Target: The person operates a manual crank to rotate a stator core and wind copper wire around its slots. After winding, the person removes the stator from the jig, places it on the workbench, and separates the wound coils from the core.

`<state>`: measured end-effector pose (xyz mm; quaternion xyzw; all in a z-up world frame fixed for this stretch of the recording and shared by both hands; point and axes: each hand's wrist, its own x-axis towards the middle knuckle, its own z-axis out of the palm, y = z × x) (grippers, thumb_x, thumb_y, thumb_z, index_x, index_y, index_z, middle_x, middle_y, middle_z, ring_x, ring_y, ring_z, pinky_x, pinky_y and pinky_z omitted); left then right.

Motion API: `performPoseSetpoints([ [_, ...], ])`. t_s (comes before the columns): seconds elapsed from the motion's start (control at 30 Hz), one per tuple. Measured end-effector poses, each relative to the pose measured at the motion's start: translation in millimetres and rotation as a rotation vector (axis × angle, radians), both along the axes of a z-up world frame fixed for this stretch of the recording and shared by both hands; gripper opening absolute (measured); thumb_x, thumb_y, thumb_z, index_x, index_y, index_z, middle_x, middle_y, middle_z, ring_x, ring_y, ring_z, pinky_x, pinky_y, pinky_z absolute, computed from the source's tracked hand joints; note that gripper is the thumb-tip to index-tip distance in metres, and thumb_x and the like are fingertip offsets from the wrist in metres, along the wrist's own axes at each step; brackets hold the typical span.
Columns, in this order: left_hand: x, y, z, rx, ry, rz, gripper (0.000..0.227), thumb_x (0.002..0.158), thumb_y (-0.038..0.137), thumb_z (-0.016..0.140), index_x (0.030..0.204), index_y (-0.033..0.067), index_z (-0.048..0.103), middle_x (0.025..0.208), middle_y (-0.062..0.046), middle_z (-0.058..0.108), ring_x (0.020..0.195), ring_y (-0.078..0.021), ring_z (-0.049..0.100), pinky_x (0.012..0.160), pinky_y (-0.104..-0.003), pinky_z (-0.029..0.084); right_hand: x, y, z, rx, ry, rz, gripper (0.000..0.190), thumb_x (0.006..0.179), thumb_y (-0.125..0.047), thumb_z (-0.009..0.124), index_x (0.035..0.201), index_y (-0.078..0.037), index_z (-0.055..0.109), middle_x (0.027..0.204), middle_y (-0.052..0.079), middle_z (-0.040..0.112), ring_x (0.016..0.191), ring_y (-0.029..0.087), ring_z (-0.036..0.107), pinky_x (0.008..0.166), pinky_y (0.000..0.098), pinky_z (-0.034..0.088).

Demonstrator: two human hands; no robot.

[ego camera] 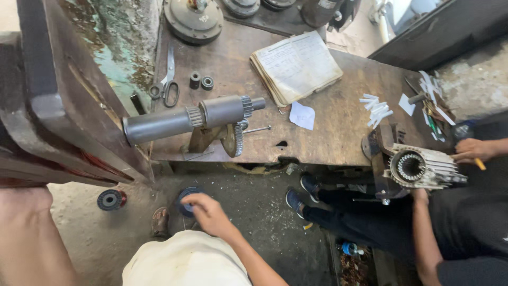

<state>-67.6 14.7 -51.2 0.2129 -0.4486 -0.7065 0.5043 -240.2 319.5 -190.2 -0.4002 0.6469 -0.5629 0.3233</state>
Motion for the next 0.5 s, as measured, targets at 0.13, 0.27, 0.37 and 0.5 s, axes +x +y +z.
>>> performPoseSetpoints([
  [0.13, 0, -5, 7, -0.034, -0.03, 0.0, 0.05, 0.116, 0.033, 0.033, 0.154, 0.0048, 0.05, 0.155, -0.012, 0.055, 0.145, -0.0259, 0.057, 0.121, -0.04, 0.048, -61, -5, -6, -0.383, -0.547, -0.42, 0.038, 0.102, -0.029, 0.059, 0.128, -0.002, 0.061, 0.115, 0.009, 0.068, 0.107, 0.025, 0.064, 0.095, 0.0409, 0.053],
  [0.27, 0, -2, 11, -0.068, -0.048, 0.013, 0.051, 0.116, 0.033, 0.035, 0.156, 0.0064, 0.049, 0.157, -0.01, 0.054, 0.147, -0.0245, 0.056, 0.124, -0.04, 0.048, -178, -61, -22, -0.609, -1.0, -0.538, 0.061, 0.101, -0.052, 0.046, 0.136, -0.002, 0.055, 0.123, 0.008, 0.068, 0.119, 0.024, 0.062, 0.107, 0.0385, 0.049],
  [0.37, -2, 1, 16, -0.119, -0.048, 0.069, 0.048, 0.114, 0.035, 0.04, 0.153, 0.0082, 0.049, 0.153, -0.008, 0.053, 0.144, -0.021, 0.055, 0.125, -0.037, 0.047, -221, -115, -51, -0.49, -1.003, -0.66, 0.053, 0.102, -0.05, 0.044, 0.128, -0.005, 0.055, 0.112, 0.006, 0.067, 0.105, 0.021, 0.061, 0.096, 0.0374, 0.049],
  [0.5, -11, 10, 26, -0.028, 0.16, 0.168, 0.04, 0.116, 0.036, 0.044, 0.141, 0.0067, 0.055, 0.141, -0.008, 0.061, 0.132, -0.02, 0.06, 0.12, -0.036, 0.05, -237, -194, -71, -0.401, -0.991, -0.601, 0.045, 0.104, -0.049, 0.043, 0.117, -0.007, 0.052, 0.102, 0.004, 0.062, 0.095, 0.019, 0.056, 0.087, 0.0356, 0.046],
])
